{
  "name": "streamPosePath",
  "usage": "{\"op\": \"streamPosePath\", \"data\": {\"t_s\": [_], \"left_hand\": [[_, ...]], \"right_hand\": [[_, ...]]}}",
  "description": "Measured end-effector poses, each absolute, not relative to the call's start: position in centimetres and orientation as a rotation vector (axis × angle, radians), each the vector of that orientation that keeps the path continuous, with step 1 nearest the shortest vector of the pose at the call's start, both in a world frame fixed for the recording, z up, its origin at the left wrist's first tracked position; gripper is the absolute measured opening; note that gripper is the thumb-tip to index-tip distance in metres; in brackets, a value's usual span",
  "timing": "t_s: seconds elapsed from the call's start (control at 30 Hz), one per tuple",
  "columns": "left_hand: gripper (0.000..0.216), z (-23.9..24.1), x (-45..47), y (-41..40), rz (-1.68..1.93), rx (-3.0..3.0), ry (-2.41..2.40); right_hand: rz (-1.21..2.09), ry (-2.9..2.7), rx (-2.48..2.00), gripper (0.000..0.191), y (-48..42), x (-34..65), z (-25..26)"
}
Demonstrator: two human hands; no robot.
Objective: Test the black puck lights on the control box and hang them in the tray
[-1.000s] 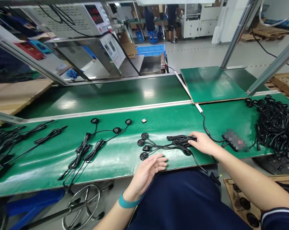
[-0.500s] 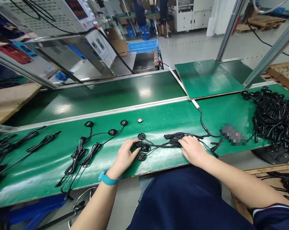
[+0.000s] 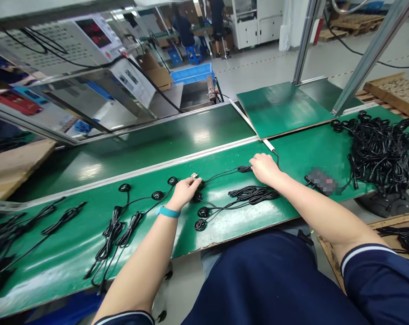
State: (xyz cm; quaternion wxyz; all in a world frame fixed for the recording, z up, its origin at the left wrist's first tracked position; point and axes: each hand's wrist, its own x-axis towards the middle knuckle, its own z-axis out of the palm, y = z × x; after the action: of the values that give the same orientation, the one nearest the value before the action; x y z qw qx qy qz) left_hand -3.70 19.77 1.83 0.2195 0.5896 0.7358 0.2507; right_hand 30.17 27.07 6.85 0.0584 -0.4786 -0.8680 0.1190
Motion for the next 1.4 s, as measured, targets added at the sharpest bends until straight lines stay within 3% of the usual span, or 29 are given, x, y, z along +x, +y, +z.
{"op": "streamPosePath", "data": {"t_s": [0.23,0.33,0.43,0.57,0.7,0.77,0.9,1.0,1.2,1.4], "left_hand": [[0.049,1.1,-4.4,17.6,0.875,1.475,2.117],[0.036,1.3,-4.5,14.5,1.003,1.541,2.084],[0.027,1.7,-4.9,11.9,0.939,1.799,1.969],[0.037,1.4,-5.4,10.8,0.754,2.036,1.796],[0.031,0.3,-5.7,11.3,0.7,2.08,1.756],[0.028,-0.1,-5.8,11.4,0.719,2.076,1.779],[0.04,0.1,-5.7,11.1,0.722,1.972,1.851],[0.049,0.5,-5.5,10.7,0.733,1.839,1.882],[0.038,0.7,-4.9,11.5,0.676,1.588,1.969],[0.045,0.6,-4.9,13.5,0.647,1.441,2.027]], "right_hand": [[0.321,-2.714,-1.074,0.028,19.1,32.8,4.8],[0.276,-2.717,-1.109,0.024,17.6,34.1,2.9],[0.222,-2.698,-1.079,0.007,17.6,34.3,1.8],[0.235,-2.699,-0.948,0.02,17.8,33.9,2.2],[0.246,-2.733,-0.995,0.003,17.6,33.4,2.7],[0.23,-2.743,-1.06,0.011,17.7,33.2,2.5],[0.238,-2.753,-1.025,0.004,17.8,33.1,2.0],[0.286,-2.714,-0.919,0.006,17.6,33.2,1.7],[0.432,-2.625,-0.738,0.019,16.1,33.2,2.6],[0.841,-2.495,-0.99,0.019,18.5,30.7,5.4]]}}
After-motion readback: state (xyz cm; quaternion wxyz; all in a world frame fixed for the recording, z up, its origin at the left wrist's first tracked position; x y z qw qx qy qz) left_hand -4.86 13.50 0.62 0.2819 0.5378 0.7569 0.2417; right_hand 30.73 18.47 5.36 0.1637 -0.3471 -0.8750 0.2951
